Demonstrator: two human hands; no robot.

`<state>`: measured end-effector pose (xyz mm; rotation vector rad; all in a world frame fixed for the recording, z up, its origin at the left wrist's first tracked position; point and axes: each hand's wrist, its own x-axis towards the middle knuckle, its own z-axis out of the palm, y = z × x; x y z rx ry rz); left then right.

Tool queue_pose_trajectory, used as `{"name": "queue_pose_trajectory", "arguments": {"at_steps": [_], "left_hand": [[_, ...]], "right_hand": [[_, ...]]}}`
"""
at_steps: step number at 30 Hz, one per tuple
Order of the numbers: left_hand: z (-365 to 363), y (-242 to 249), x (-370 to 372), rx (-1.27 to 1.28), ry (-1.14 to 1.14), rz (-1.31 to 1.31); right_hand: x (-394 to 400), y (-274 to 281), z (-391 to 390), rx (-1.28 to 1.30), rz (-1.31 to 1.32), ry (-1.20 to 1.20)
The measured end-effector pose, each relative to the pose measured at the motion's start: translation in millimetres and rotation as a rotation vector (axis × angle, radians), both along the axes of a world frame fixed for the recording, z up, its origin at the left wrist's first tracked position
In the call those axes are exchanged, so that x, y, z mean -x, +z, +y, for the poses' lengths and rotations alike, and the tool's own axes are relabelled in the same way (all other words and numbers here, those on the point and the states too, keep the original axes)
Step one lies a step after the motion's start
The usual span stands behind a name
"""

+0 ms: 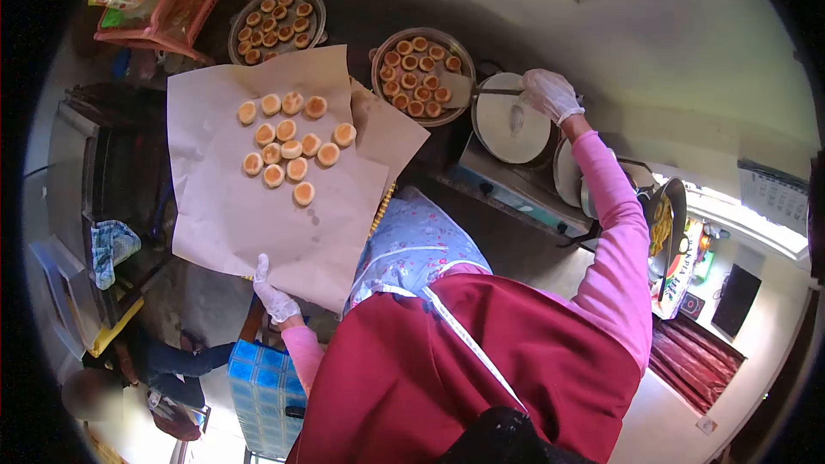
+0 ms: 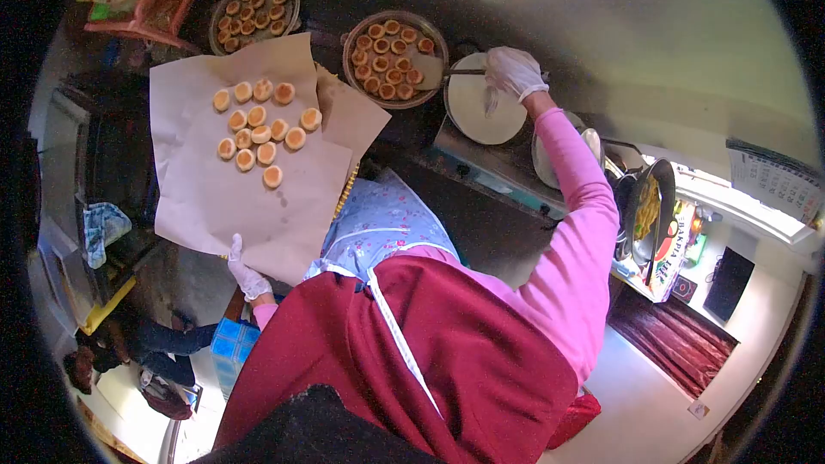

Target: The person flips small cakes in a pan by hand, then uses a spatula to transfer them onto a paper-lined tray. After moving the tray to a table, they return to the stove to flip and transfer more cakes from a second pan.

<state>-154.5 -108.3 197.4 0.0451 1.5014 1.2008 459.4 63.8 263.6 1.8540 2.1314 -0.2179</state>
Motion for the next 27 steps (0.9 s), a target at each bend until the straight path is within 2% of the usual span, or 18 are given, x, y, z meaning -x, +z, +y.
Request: {"name": "queue_pose_trajectory", "arguments": {"at_steps": [4, 7, 11, 13, 14, 20, 23, 25, 26, 27], "left_hand": [[5.2, 2.3, 0.7, 0.022, -0.015, -0.018], [8.2, -9.5, 13.3, 0.038, -0.033, -0.053], [13.3, -19.9, 22.6, 0.015, -0.054, -0.118], [19.2, -20.8, 23.3, 0.003, -0.056, -0.125], [21.2, -21.4, 22.7, 0.001, -0.056, -0.120], [21.3, -31.9, 32.7, 0.025, -0.062, -0.103], [20.6, -30.3, 28.8, 0.016, -0.060, -0.093], [23.5, -30.3, 26.0, 0.006, -0.047, -0.071], [24.3, -30.1, 23.2, 0.008, -0.041, -0.048], [24.3, -30.5, 23.6, 0.011, -0.035, -0.026]], "right_hand": [[-13.9, -20.5, -4.9, 0.228, 0.173, -0.038], [-8.3, -47.0, -15.4, 0.217, 0.324, -0.051], [21.6, -63.4, -23.5, 0.439, 0.691, -0.648], [26.1, -72.5, -29.0, 0.314, 0.561, -0.442], [26.2, -75.3, -32.9, 0.290, 0.554, -0.426], [33.8, -38.4, -51.0, 0.288, 0.662, -0.585], [16.2, -7.7, -60.5, 0.260, 0.873, -0.641], [41.1, 46.1, -50.3, 0.122, 0.570, -0.439], [41.4, 53.4, -48.9, 0.123, 0.785, -0.409], [69.4, 85.4, -44.8, 0.070, 0.603, -0.472]]}}
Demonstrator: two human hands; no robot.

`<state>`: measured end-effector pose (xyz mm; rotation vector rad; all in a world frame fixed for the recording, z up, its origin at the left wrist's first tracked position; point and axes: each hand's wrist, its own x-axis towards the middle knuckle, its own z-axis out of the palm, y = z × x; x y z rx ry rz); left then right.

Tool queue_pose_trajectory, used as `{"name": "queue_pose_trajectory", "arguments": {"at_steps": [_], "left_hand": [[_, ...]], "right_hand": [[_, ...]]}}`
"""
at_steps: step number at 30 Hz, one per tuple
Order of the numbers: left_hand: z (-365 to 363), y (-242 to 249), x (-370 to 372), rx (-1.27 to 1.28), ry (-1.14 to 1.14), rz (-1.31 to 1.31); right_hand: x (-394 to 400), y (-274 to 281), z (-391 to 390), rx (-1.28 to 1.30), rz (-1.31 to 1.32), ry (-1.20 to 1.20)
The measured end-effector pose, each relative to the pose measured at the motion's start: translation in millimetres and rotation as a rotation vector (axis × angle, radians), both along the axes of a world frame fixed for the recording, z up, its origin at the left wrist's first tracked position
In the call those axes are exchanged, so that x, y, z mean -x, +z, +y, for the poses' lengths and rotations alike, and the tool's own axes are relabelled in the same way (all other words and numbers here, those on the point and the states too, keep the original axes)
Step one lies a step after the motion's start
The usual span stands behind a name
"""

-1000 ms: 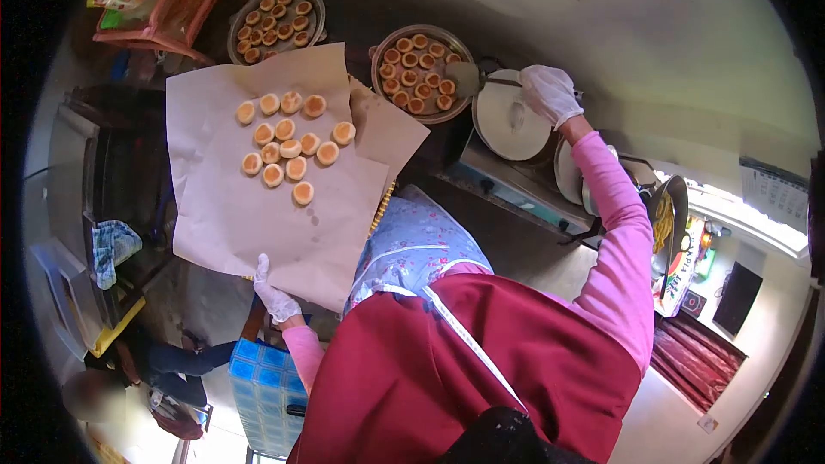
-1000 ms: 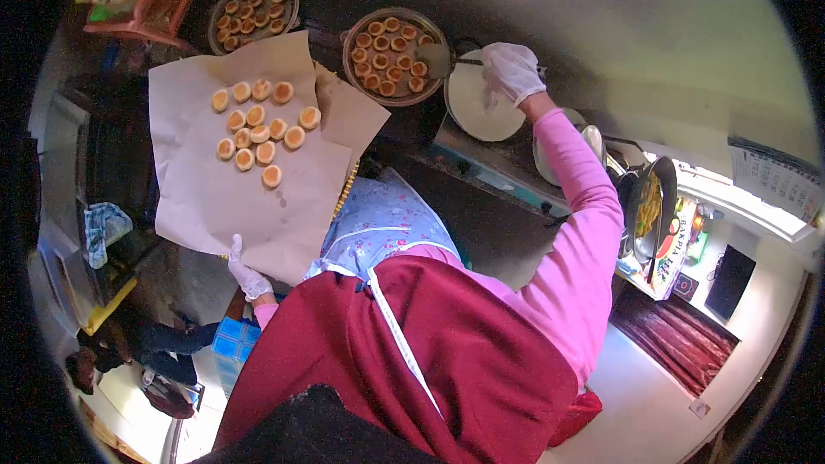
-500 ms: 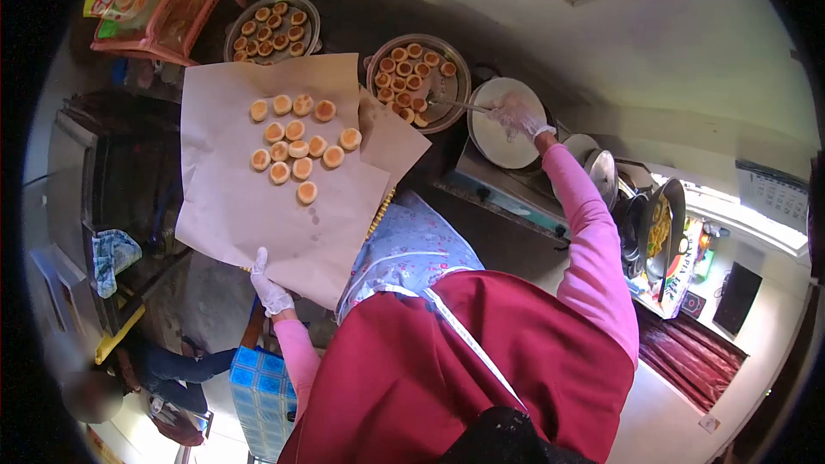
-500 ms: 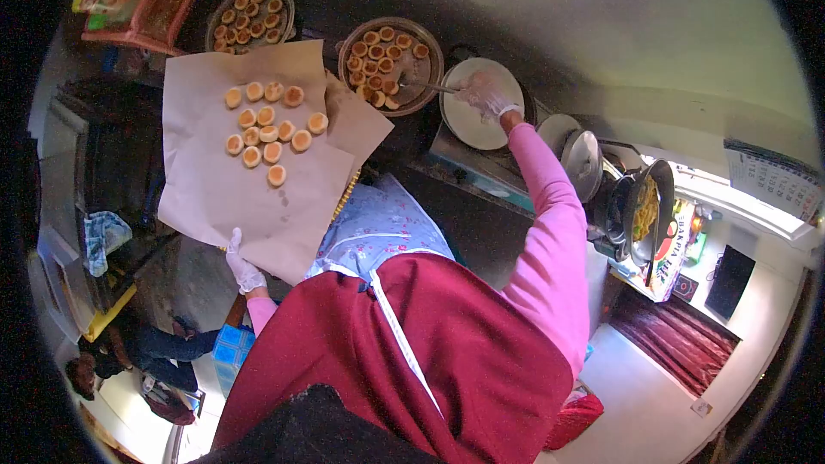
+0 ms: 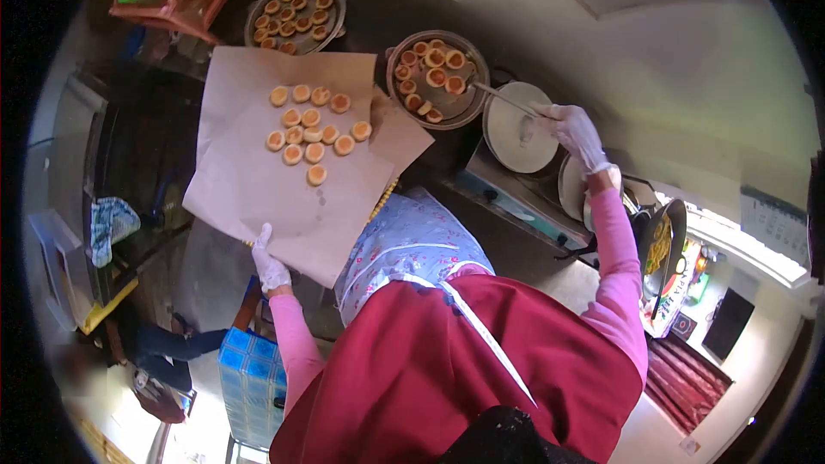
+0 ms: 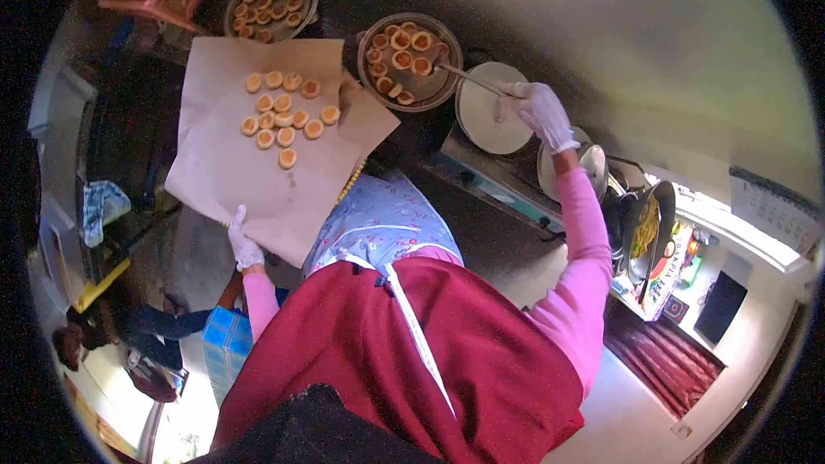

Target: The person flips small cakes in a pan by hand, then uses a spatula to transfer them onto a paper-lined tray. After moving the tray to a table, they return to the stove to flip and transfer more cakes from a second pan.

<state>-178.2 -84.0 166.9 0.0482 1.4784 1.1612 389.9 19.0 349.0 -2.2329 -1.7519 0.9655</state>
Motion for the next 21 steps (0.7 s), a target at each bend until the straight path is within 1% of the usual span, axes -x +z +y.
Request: {"name": "queue_pose_trajectory", "arguments": {"at_steps": [2, 5, 8, 10, 11, 12, 14, 16, 17, 18, 20, 21], "left_hand": [[-3.3, -17.0, 7.5, 0.000, -0.002, -0.051], [-4.0, -36.4, 9.3, -0.055, -0.020, -0.090], [-2.3, -35.3, 7.3, -0.038, -0.022, -0.153], [0.4, -33.9, 2.7, -0.040, -0.018, -0.163], [0.0, -34.2, -3.8, -0.038, -0.022, -0.169], [0.5, -35.4, -4.2, -0.026, -0.020, -0.187], [-1.3, -37.0, -7.6, -0.009, -0.010, -0.221], [-3.7, -21.4, -15.2, -0.011, 0.008, -0.195], [-8.2, -15.2, -18.1, -0.009, 0.018, -0.182], [-16.2, -12.8, -17.3, 0.009, 0.004, -0.153], [-28.8, -12.8, -13.3, 0.038, -0.021, -0.097], [-33.0, -14.4, -8.8, 0.037, -0.003, -0.074]], "right_hand": [[15.1, 13.7, -1.0, -0.117, 0.011, 0.056], [50.7, 31.5, 1.5, -0.145, -0.083, 0.225], [113.2, 48.0, 3.9, 0.058, -0.115, 0.247], [136.7, 27.7, 3.6, -0.158, -0.171, 0.569], [148.7, 25.7, 0.5, -0.057, -0.294, 0.643], [163.4, 22.6, -1.2, -0.177, -0.294, 0.705], [173.4, 30.2, -5.6, -0.238, -0.375, 0.691], [163.8, 49.3, -1.9, -0.275, -0.582, 0.646], [149.2, 58.9, 0.1, -0.296, -0.565, 0.548], [129.2, 66.5, 0.3, -0.344, -0.474, 0.453], [103.6, 85.3, 10.2, -0.211, -0.504, 0.351], [85.6, 74.7, 13.3, -0.152, -0.536, 0.323]]}}
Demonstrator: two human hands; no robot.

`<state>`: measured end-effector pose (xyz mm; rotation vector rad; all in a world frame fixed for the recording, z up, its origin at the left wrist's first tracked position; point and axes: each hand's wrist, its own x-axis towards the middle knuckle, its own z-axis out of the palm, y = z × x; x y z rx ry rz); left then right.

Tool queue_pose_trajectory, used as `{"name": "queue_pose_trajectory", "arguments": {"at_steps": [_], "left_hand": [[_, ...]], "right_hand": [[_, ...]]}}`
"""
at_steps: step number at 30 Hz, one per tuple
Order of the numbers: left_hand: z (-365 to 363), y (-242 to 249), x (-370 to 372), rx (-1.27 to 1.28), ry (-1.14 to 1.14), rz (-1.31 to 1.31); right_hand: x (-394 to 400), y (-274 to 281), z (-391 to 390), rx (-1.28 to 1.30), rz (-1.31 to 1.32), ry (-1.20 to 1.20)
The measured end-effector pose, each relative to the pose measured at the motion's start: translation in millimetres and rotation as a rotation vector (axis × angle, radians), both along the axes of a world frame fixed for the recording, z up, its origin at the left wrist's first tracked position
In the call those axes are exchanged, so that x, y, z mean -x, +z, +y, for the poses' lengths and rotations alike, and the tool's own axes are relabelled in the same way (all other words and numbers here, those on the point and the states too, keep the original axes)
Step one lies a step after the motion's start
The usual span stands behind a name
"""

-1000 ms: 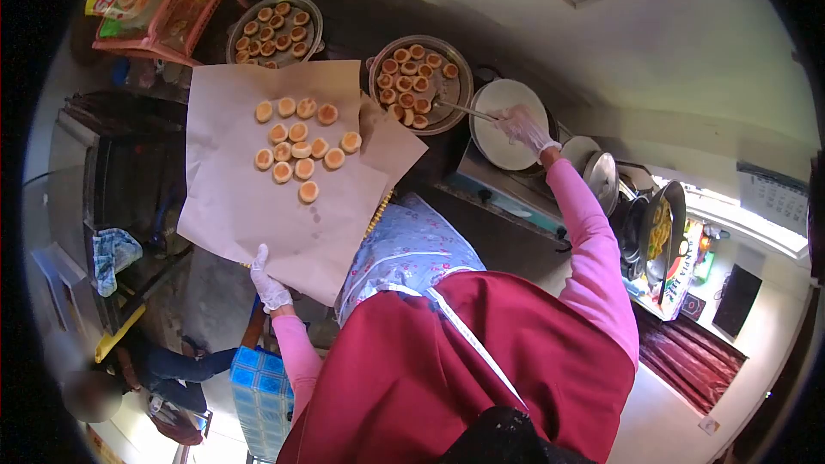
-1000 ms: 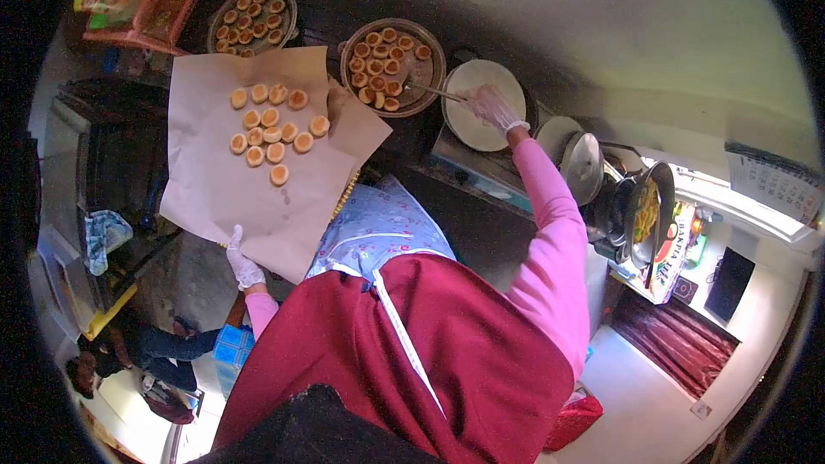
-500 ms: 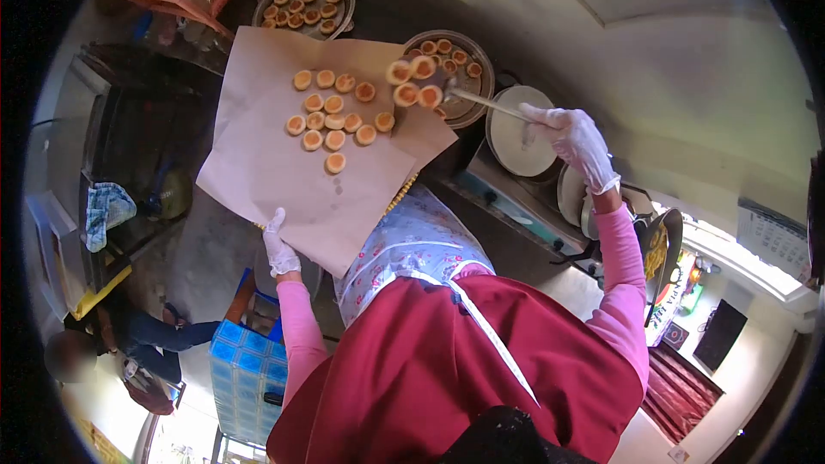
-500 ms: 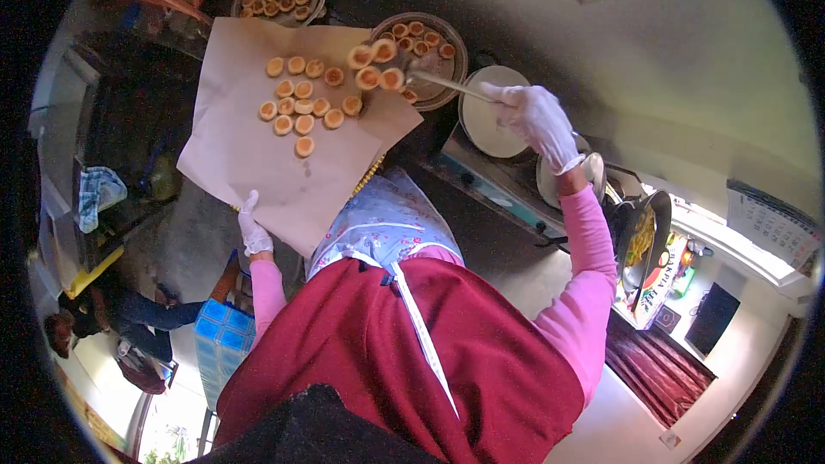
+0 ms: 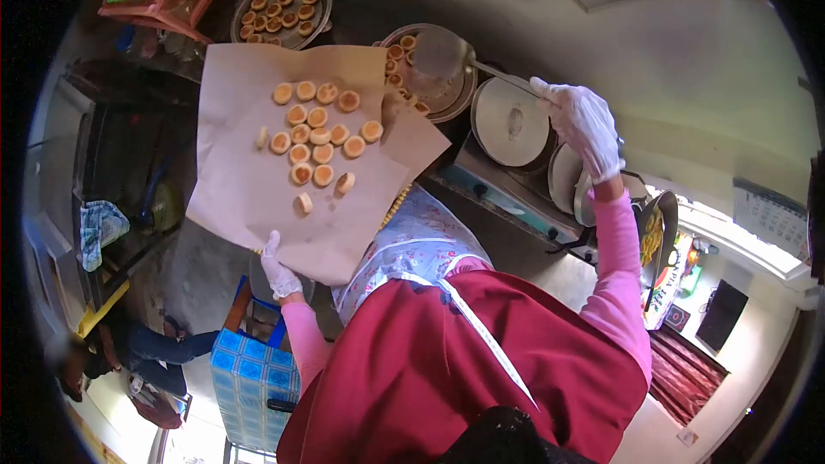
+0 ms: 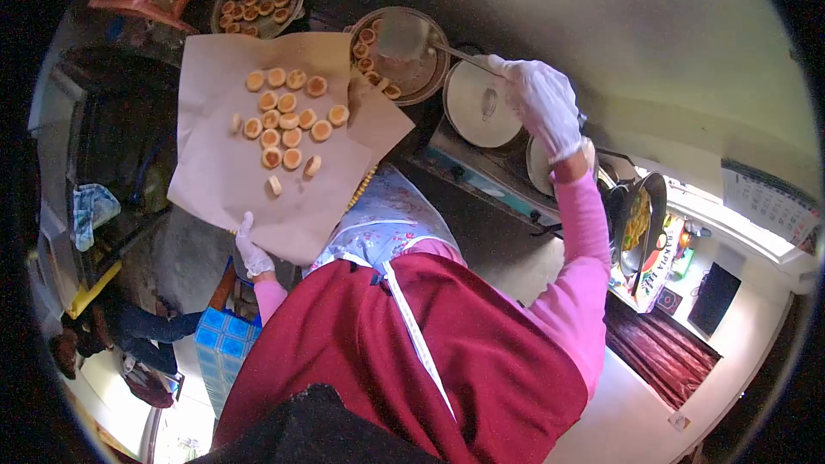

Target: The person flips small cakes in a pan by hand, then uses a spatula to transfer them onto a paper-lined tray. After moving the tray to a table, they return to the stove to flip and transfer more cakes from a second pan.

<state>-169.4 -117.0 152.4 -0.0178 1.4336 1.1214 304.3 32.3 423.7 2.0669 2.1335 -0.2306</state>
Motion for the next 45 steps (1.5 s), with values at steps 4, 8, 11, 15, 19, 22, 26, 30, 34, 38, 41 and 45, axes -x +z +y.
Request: {"name": "queue_pose_trajectory", "arguments": {"at_steps": [4, 8, 11, 15, 19, 22, 26, 30, 34, 38, 41, 45], "left_hand": [[-14.2, 18.7, 6.4, -0.001, 0.014, 0.065], [-25.3, 16.9, 8.5, 0.008, 0.097, 0.046], [-25.1, 26.6, 0.4, -0.015, 0.127, 0.091], [-23.1, 34.8, -7.7, 0.007, 0.106, 0.088], [-28.7, 12.5, 1.8, -0.005, 0.054, 0.011], [-24.9, 11.2, 0.5, -0.031, 0.074, -0.018], [-22.3, 22.9, -5.7, -0.022, 0.051, -0.003], [-24.8, 24.9, -15.2, -0.003, 0.106, -0.035], [-29.1, 22.7, -17.5, 0.008, 0.121, -0.039], [-35.2, 13.6, -14.0, 0.007, 0.134, -0.001], [-36.7, 4.5, -9.0, 0.002, 0.146, -0.046], [-33.9, -3.3, -3.1, -0.025, 0.185, -0.128]], "right_hand": [[-68.5, -77.2, 1.8, 0.147, -0.061, 0.004], [-123.8, -160.5, -2.2, 0.115, -0.021, 0.141], [-164.9, -245.3, -10.8, 0.271, 0.326, 0.025], [-145.3, -259.9, -8.7, 0.392, 0.543, -0.213], [-115.0, -244.8, 9.8, 0.437, 0.656, -0.469], [-78.4, -194.8, 16.3, 0.487, 0.628, -0.535], [-138.6, -297.4, -42.3, 0.308, 1.029, -0.460], [-162.6, -349.9, -75.7, 0.344, 1.597, -0.964], [-121.0, -288.3, -73.2, 0.303, 1.020, -0.546], [-123.5, -256.3, -64.4, 0.298, 0.801, -0.552], [-107.2, -193.8, -47.7, 0.180, 0.644, -0.345], [-47.5, -93.7, -44.0, 0.101, 0.579, -0.301]]}}
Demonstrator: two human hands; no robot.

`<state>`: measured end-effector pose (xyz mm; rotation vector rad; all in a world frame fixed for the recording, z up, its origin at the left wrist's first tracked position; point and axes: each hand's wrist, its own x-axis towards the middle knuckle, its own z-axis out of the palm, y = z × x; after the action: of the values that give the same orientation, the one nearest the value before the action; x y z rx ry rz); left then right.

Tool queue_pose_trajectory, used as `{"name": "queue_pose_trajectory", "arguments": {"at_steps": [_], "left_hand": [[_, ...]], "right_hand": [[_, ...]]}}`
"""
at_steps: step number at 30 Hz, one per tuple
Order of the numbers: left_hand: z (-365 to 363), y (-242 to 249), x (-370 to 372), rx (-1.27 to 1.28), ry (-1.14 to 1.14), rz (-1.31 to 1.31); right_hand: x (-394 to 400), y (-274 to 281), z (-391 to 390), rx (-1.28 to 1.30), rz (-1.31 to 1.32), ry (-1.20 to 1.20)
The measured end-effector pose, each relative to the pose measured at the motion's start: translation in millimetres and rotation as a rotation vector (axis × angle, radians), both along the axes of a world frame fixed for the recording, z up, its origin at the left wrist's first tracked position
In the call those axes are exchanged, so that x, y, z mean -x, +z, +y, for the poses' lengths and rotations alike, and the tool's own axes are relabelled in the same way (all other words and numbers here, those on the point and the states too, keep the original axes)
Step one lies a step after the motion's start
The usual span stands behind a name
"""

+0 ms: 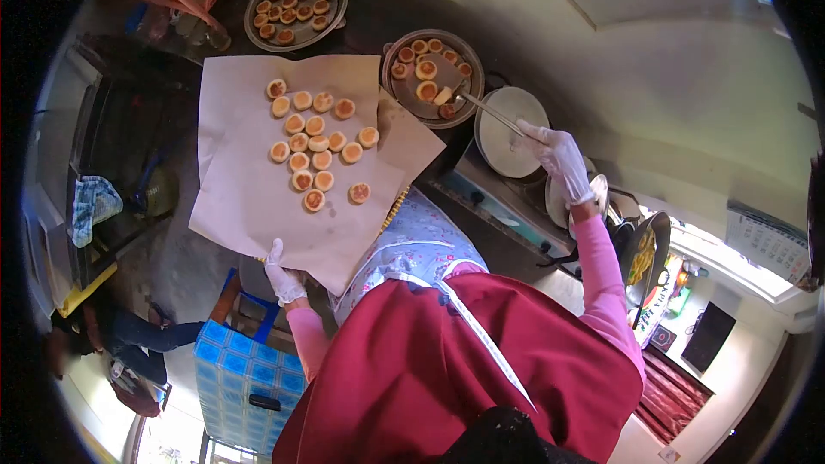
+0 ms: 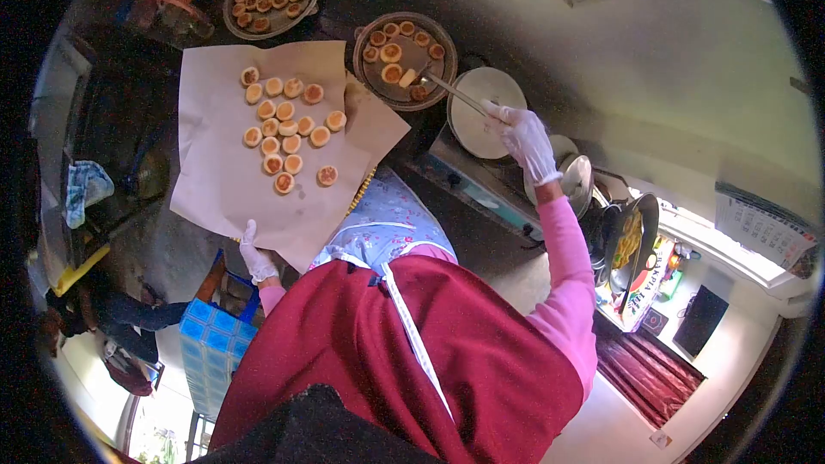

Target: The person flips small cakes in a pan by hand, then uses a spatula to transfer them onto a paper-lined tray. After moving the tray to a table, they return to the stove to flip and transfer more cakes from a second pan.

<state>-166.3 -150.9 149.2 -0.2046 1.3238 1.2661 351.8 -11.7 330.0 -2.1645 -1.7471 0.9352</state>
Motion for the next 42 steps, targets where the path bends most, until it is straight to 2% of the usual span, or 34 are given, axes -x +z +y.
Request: {"name": "queue_pose_trajectory", "arguments": {"at_steps": [3, 5, 6, 7, 11, 15, 18, 21, 24, 27, 29, 31, 34, 38, 41, 42], "left_hand": [[0.4, -5.1, 6.0, 0.007, -0.010, -0.011], [1.5, -6.2, 6.9, 0.011, -0.018, -0.019], [3.1, -4.3, 5.7, 0.013, -0.013, -0.029], [4.1, -3.8, 4.4, 0.015, -0.007, -0.038], [-0.6, -7.4, 2.9, 0.017, -0.014, -0.023], [-6.6, -3.3, -2.5, 0.016, 0.007, 0.005], [-14.2, -6.3, -1.7, 0.010, -0.005, 0.007], [-11.8, 5.9, -8.2, 0.007, -0.027, 0.052], [-14.3, 8.2, -8.6, 0.014, -0.019, 0.072], [-20.5, -0.2, -8.1, 0.015, 0.009, 0.075], [-24.4, -6.8, -7.4, 0.009, 0.013, 0.044], [-28.6, -12.0, -4.4, -0.003, 0.010, -0.017], [-24.2, -0.5, -8.4, 0.010, 0.005, 0.049], [-17.9, 6.0, -10.3, 0.007, -0.004, 0.112], [-6.6, 22.5, -17.2, 0.001, 0.001, 0.072], [-3.6, 23.6, -17.9, 0.005, -0.006, 0.096]], "right_hand": [[43.9, 37.1, -13.2, 0.066, -0.017, -0.032], [68.7, 36.3, -27.7, -0.059, -0.178, 0.175], [82.3, 30.6, -33.7, -0.214, -0.332, 0.393], [101.4, 37.9, -35.7, -0.135, -0.529, 0.500], [98.3, 27.5, -41.1, -0.284, -0.488, 0.366], [30.7, 11.1, -21.5, -0.145, -0.575, 0.195], [-20.9, -21.8, -1.9, -0.107, -0.776, 0.338], [-37.2, -34.5, 15.8, -0.212, -0.744, 0.485], [-52.7, -51.6, 29.9, -0.206, -0.726, 0.578], [-91.6, -93.1, 28.0, -0.129, -0.473, 0.488], [-134.9, -181.8, 25.2, 0.136, 0.045, 0.217], [-110.3, -175.8, 21.1, 0.262, 0.302, 0.120], [-64.7, -155.1, 16.8, 0.346, 0.258, -0.064], [-50.3, -137.5, 6.4, 0.268, 0.345, -0.093], [-46.1, -112.0, 0.8, 0.229, 0.063, -0.078], [-42.5, -99.9, -1.9, 0.184, 0.136, -0.112]]}}
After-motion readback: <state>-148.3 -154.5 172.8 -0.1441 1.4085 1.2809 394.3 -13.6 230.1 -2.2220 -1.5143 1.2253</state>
